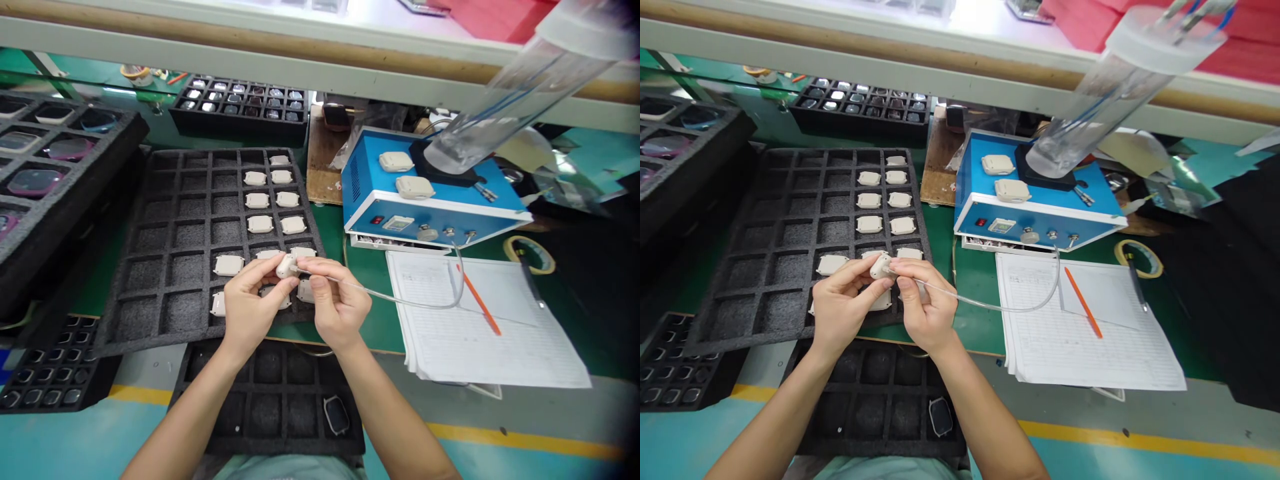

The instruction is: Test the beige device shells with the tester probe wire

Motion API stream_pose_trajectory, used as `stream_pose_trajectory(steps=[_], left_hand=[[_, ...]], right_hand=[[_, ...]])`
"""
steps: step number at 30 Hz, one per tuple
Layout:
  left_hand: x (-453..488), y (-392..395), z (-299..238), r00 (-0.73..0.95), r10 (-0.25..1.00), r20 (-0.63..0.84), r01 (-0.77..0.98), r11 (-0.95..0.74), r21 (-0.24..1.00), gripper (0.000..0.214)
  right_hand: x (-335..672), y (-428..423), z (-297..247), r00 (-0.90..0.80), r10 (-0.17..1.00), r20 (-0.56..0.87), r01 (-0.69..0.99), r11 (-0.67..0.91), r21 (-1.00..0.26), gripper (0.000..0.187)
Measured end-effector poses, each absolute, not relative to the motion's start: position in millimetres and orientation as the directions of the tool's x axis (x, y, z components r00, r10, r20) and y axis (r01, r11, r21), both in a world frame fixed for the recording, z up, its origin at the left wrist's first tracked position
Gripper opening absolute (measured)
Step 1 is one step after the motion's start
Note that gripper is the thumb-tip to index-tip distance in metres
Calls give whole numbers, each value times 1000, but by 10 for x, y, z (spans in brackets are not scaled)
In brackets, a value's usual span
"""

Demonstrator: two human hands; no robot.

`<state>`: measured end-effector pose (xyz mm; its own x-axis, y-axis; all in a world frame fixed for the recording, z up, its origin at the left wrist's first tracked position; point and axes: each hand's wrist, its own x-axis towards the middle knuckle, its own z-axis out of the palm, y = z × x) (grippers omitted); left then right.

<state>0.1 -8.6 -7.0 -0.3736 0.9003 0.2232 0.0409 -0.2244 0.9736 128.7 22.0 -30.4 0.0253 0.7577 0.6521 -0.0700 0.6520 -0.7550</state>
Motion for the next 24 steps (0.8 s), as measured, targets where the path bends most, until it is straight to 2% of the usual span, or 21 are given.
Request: stream_pose_trajectory(steps=[7, 24], left_hand=[[3, -91, -35, -384, 901, 203, 38, -204, 978, 33], [-33, -83, -40, -373, 898, 234, 65, -226, 972, 34]], right_hand=[[1288, 214, -297, 22, 769, 639, -30, 639, -768, 17], [1257, 245, -273, 21, 767, 641, -78, 640, -764, 18]])
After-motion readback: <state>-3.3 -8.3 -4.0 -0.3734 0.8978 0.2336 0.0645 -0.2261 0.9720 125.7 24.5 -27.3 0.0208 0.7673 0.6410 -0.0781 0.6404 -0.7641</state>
